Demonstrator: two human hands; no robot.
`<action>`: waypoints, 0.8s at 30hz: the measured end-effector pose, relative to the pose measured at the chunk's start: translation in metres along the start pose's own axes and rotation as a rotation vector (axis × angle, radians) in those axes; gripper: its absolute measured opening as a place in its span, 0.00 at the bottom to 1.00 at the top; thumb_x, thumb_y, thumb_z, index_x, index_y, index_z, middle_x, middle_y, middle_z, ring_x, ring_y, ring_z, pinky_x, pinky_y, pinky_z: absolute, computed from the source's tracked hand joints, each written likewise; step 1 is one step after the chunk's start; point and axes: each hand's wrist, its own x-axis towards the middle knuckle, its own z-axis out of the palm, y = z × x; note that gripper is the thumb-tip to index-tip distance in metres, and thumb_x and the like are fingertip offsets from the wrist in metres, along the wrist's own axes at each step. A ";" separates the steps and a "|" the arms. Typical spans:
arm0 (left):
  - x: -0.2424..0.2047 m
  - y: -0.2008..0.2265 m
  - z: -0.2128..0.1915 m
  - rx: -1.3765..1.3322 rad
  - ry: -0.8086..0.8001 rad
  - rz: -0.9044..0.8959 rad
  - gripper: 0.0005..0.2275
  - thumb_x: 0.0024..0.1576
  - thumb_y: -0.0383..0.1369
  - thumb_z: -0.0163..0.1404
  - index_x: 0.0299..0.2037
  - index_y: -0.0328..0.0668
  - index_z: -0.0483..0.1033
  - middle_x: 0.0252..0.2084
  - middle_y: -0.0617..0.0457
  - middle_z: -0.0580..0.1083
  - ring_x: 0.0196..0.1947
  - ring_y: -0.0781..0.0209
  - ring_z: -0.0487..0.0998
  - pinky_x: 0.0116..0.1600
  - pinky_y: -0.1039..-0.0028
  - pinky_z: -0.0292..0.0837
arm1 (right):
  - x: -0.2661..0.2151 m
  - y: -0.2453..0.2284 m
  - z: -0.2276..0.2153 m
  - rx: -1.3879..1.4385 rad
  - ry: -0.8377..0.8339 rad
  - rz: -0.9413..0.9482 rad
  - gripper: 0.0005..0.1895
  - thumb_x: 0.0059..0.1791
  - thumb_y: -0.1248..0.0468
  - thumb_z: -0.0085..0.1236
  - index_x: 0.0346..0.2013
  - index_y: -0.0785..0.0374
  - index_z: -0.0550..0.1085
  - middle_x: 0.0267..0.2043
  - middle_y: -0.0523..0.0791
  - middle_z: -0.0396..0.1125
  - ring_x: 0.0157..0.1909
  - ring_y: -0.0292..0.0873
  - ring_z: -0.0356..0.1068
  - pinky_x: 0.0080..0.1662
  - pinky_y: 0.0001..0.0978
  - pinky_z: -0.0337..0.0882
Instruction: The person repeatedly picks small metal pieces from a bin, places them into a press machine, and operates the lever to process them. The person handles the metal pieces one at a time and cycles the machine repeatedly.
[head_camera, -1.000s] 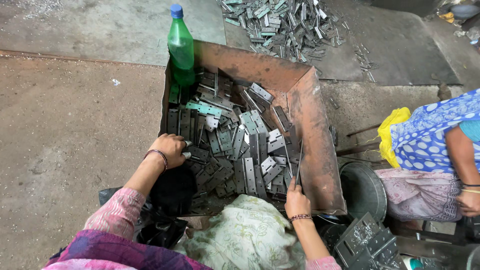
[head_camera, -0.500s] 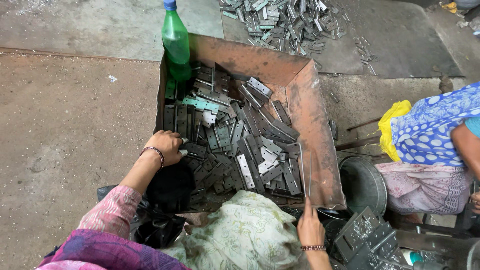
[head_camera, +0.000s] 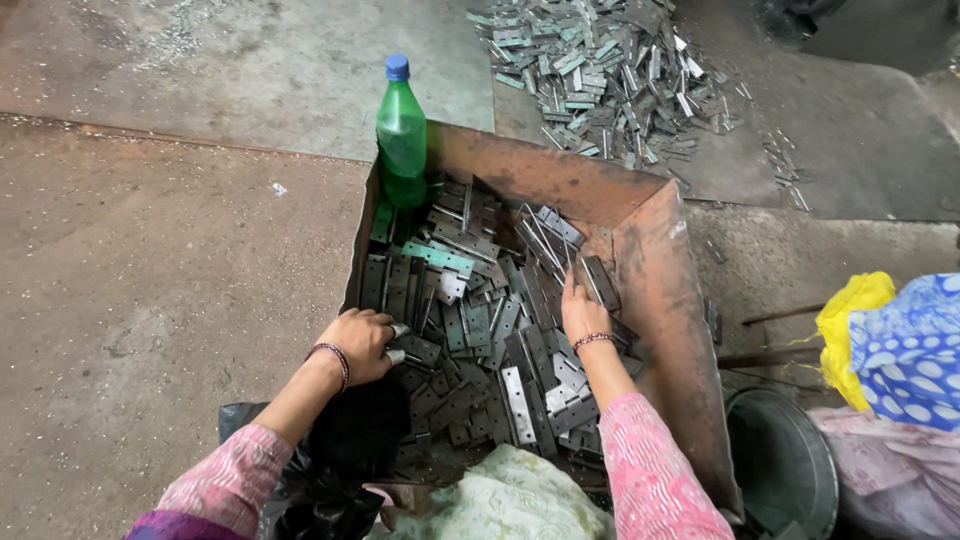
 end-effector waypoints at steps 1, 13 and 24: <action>0.000 0.000 0.002 -0.007 0.000 -0.001 0.19 0.52 0.48 0.54 0.44 0.43 0.81 0.55 0.51 0.74 0.59 0.54 0.72 0.62 0.63 0.66 | 0.016 -0.003 0.012 -0.043 0.049 -0.033 0.32 0.52 0.69 0.45 0.72 0.68 0.56 0.43 0.55 0.72 0.32 0.53 0.78 0.35 0.45 0.79; 0.000 -0.006 0.009 -0.022 0.056 0.022 0.18 0.52 0.48 0.55 0.40 0.43 0.82 0.49 0.50 0.76 0.54 0.52 0.74 0.58 0.62 0.69 | -0.041 -0.009 0.060 -0.044 -0.110 -0.017 0.35 0.50 0.68 0.44 0.73 0.67 0.53 0.42 0.55 0.72 0.32 0.53 0.79 0.35 0.44 0.80; 0.004 -0.006 0.009 0.031 0.030 0.015 0.18 0.53 0.47 0.54 0.46 0.45 0.81 0.54 0.53 0.75 0.59 0.54 0.72 0.63 0.64 0.66 | -0.182 -0.011 -0.015 0.082 -0.336 0.223 0.37 0.52 0.69 0.45 0.76 0.61 0.50 0.51 0.56 0.70 0.41 0.56 0.78 0.43 0.49 0.79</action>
